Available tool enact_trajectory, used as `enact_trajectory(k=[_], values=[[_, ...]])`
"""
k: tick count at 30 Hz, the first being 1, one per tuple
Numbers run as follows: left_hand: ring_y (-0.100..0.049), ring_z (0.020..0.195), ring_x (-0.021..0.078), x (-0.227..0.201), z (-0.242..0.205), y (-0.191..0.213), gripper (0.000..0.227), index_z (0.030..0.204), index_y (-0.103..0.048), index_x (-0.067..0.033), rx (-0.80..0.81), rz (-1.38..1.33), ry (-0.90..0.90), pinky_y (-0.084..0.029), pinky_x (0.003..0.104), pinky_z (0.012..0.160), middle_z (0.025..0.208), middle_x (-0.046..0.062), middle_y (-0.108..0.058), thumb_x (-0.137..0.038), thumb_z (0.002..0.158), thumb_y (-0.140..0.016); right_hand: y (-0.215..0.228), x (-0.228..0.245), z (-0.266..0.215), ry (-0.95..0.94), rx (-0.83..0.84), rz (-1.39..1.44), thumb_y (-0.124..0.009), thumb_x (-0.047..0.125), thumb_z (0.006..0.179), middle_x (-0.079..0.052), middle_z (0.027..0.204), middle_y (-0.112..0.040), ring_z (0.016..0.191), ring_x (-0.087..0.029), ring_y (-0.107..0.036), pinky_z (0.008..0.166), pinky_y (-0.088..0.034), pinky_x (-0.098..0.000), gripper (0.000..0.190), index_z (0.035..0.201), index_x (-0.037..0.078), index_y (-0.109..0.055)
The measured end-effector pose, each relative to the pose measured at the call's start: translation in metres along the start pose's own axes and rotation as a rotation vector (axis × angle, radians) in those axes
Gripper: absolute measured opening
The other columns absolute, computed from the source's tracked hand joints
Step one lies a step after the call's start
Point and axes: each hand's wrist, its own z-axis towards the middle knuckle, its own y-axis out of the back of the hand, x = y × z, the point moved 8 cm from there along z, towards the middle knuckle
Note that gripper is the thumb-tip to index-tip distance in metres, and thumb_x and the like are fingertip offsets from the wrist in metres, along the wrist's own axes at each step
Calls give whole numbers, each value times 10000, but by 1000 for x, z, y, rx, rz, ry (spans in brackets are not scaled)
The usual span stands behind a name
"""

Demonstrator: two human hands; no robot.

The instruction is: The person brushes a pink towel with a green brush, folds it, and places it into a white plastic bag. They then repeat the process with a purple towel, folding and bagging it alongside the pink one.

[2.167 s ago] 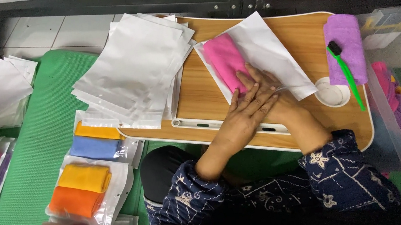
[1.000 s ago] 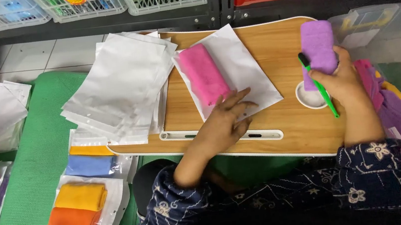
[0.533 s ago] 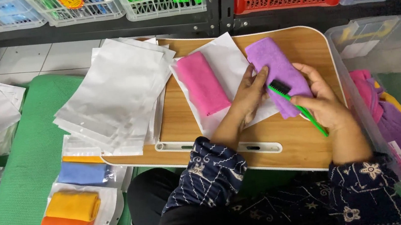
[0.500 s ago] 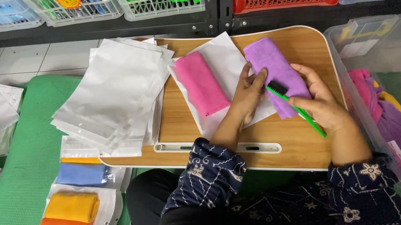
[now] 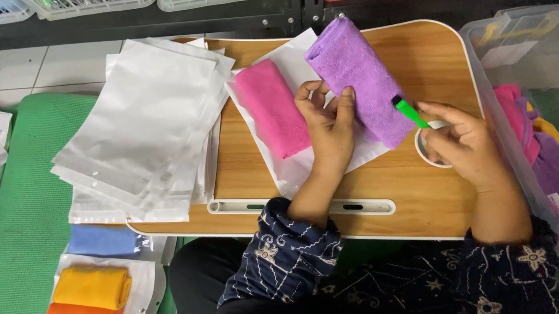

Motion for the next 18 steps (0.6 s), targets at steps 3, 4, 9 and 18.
enact_trajectory(k=[3, 4, 9, 18], values=[[-399, 617, 45, -25, -3, -9, 135, 922, -374, -147, 44, 127, -101, -317, 161, 541, 904, -24, -401, -119, 841, -478, 9, 1, 1, 73, -67, 33, -482, 9, 782, 23, 520, -339, 444, -31, -282, 401, -223, -184, 261, 1041, 23, -516], [-399, 617, 45, -29, -1, -8, 135, 922, -374, -147, 44, 125, -103, -317, 161, 541, 904, -24, -401, -119, 841, -478, 9, -2, 4, 76, -67, 32, -482, 9, 782, 23, 520, -339, 444, -31, -282, 401, -223, -184, 261, 1041, 23, -516], [-439, 1031, 119, -36, 1, -5, 181, 1045, -495, -123, 52, 306, -122, -311, 220, 932, 1048, 16, -472, -131, 882, -418, 26, 0, 10, 123, -287, 2, -366, 13, 812, -52, 949, -517, 465, -59, -284, 406, -248, -177, 381, 1176, 63, -466], [-425, 638, 19, -17, -10, -27, 553, 1230, -371, -148, 308, -80, 166, -338, 143, 567, 781, -42, -465, 83, 748, -510, 4, 0, 21, 443, -248, -1096, -465, -15, 664, -125, 861, -515, 790, -326, -451, 685, -400, -400, 421, 1062, 35, -594]])
